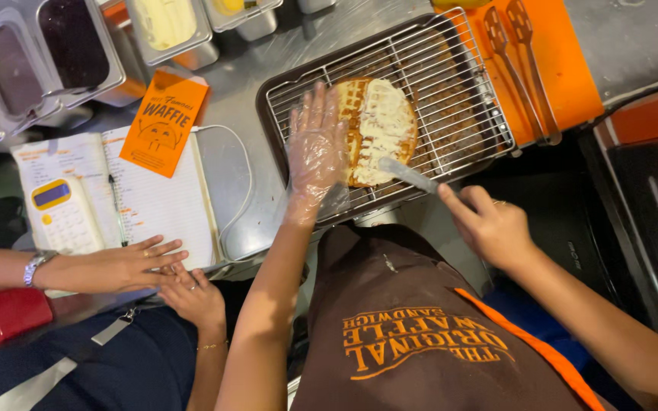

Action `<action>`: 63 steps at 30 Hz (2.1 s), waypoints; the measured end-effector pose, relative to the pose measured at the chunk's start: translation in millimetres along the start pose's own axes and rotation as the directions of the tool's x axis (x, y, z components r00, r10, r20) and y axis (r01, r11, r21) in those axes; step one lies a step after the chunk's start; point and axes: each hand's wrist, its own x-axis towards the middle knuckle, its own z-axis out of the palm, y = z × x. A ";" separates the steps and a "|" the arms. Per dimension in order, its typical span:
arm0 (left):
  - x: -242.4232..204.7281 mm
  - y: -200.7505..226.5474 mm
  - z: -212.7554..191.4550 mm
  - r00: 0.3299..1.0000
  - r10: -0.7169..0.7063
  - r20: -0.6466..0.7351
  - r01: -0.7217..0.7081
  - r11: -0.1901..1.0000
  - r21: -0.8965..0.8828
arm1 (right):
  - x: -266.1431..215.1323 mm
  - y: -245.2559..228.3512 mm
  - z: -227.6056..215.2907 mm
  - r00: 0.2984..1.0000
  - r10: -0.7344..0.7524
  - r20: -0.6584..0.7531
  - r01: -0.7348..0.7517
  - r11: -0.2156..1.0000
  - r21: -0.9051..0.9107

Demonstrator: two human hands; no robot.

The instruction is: The person prepares waffles by removing them from a waffle iron, placing them on a cooling rack, and spreading various toppings including white and dark sauces with a knife and spatula.

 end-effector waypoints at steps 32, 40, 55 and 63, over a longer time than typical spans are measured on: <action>-1.1 2.9 -7.9 1.000 -0.027 -0.006 0.026 0.999 -0.027 | 21.4 6.3 22.5 0.991 -0.134 -0.021 0.134 0.991 0.020; -2.6 10.1 -11.6 0.999 -0.045 -0.025 0.043 0.997 -0.064 | 54.8 36.7 37.2 0.998 -0.058 -0.003 0.058 0.998 0.038; 0.1 1.4 1.3 0.999 -0.047 -0.001 0.047 0.999 0.000 | 36.3 9.6 10.6 0.986 0.150 0.070 -0.162 0.779 0.606; -5.5 -0.4 -4.8 0.999 -0.037 -0.008 0.037 0.999 -0.002 | -0.2 5.4 -9.9 0.977 0.028 0.212 -0.092 0.950 0.297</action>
